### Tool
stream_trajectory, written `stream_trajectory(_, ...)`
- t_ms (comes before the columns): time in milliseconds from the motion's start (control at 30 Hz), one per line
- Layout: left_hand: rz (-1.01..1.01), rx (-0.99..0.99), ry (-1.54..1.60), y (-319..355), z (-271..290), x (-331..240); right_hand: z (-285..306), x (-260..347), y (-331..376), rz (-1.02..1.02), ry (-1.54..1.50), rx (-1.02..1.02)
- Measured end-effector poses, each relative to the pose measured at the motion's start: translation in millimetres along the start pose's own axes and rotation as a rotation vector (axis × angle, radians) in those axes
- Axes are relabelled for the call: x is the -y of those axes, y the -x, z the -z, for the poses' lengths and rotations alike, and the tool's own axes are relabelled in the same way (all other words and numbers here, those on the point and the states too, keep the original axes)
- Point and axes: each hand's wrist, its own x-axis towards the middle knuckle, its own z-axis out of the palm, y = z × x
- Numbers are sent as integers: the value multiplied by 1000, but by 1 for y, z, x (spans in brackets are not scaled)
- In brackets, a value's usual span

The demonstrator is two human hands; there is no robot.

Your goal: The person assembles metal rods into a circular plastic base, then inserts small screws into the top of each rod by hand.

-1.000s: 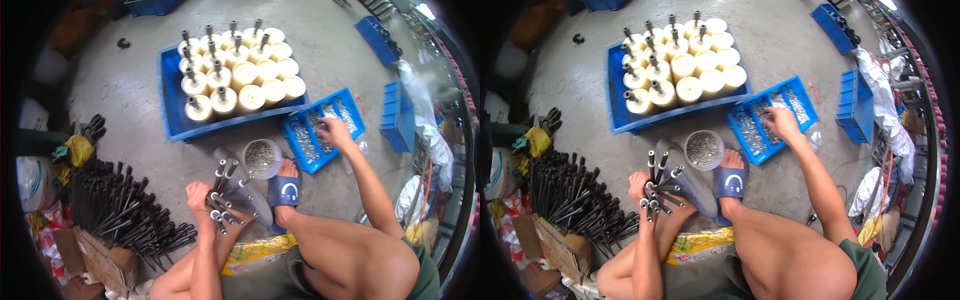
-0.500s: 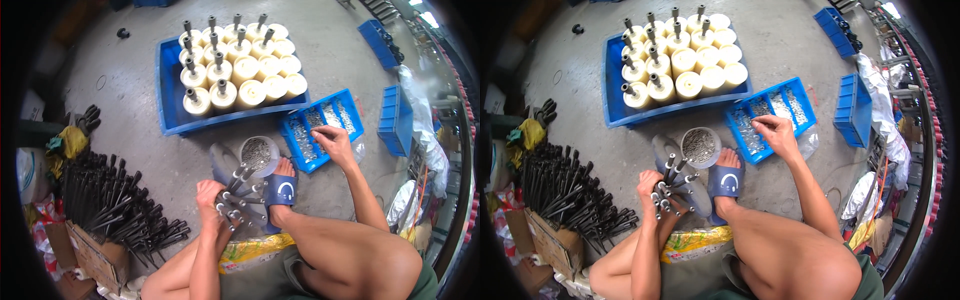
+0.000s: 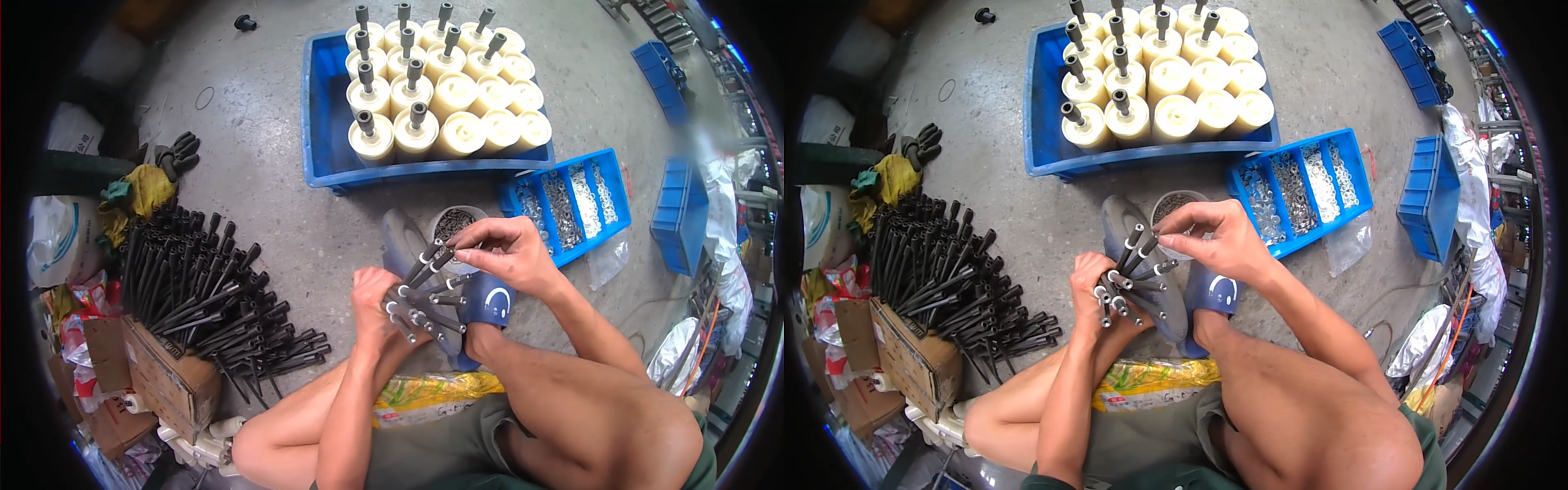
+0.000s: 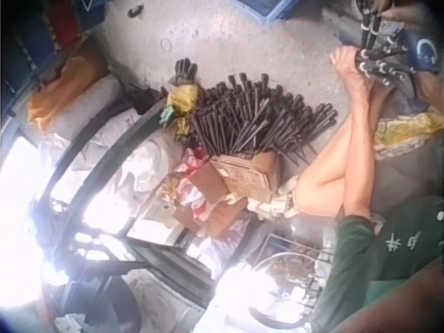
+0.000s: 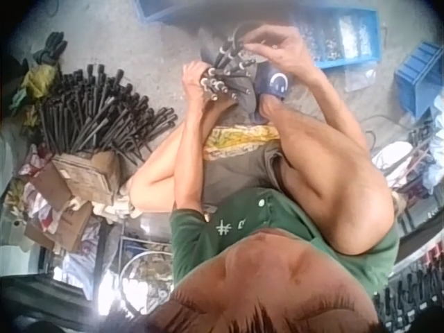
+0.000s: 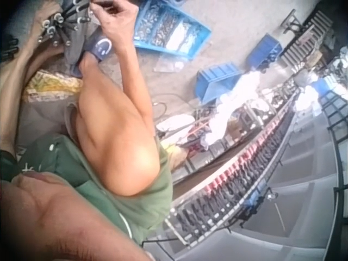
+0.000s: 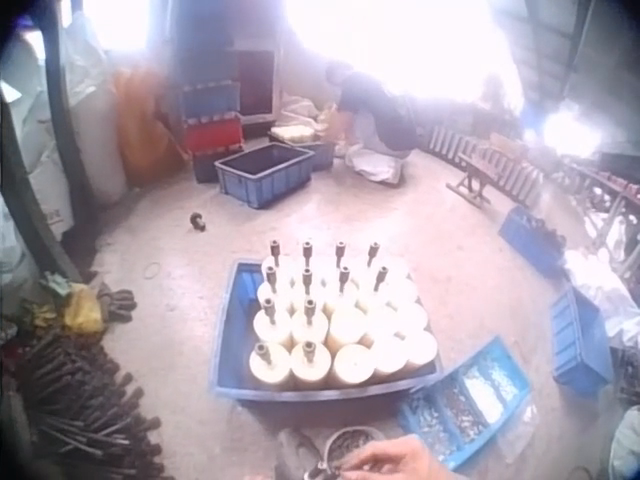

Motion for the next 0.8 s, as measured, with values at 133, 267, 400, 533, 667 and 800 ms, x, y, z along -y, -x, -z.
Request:
stream_trajectory(133,66,19,-2,1,0,-7,6,5,-6,116,110,62)
stream_trajectory(267,81,6,-28,9,-1,10,4,8,-13,306,327,94)
stream_trajectory(400,23,-5,-26,7,-8,16,16,12,-19,468,533,190)
stream_trajectory(533,13,6,-34,5,-13,16,19,7,-24,437,604,274)
stream_trajectory(667,40,-23,-47,16,-13,31,35,11,-22,222,393,167)
stream_trajectory(800,46,9,-72,13,-15,27,139,-53,-8,52,696,-461)
